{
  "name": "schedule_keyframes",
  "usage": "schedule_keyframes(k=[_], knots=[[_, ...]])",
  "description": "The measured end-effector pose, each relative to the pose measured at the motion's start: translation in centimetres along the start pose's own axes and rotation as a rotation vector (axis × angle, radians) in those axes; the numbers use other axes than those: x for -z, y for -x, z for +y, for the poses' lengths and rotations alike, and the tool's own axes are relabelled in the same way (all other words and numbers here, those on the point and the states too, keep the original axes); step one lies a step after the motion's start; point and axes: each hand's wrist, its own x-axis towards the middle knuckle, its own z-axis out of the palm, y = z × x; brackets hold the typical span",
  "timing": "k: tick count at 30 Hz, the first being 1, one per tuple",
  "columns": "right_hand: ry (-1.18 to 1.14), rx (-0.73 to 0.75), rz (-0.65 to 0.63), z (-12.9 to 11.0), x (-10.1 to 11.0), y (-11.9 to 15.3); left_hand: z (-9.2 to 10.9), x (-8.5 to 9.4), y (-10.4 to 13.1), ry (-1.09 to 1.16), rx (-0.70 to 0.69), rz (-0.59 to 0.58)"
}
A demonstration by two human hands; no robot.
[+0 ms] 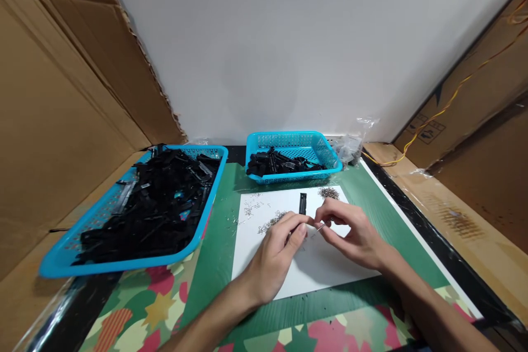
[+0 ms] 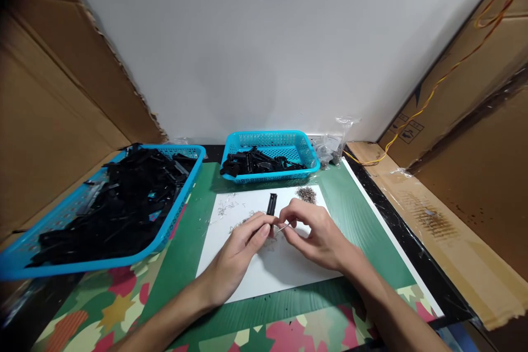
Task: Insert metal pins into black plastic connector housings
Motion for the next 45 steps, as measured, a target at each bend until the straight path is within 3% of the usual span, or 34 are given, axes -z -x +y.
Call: schedule_keyframes(k=[3,8,16,24,40,45], knots=[[0.021,-0.028,0.105,-0.4,-0.3,0.1,-0.2,0.0,0.1,-0.073,-0.072,0.058],[0.126,0.036,0.224,-0.9,-1.2,0.5,-0.7,-0.2,0.1,0.004,-0.133,0.179],[0.245,0.197,0.179,-0.2,-1.6,0.9,-0.7,0.2,0.0,-0.110,-0.186,0.174],[0.328,0.230,0.183,0.2,-1.3,1.1,-1.0,0.2,0.0,-0.158,-0.230,0.190],[0.413,0.244,0.150,-0.1,-1.2,0.9,-1.0,-0.2,-0.2,-0.168,-0.182,0.159],[0.393,0.243,0.139,0.0,-1.2,0.8,-0.9,0.0,-0.3,-0.143,-0.194,0.083]])
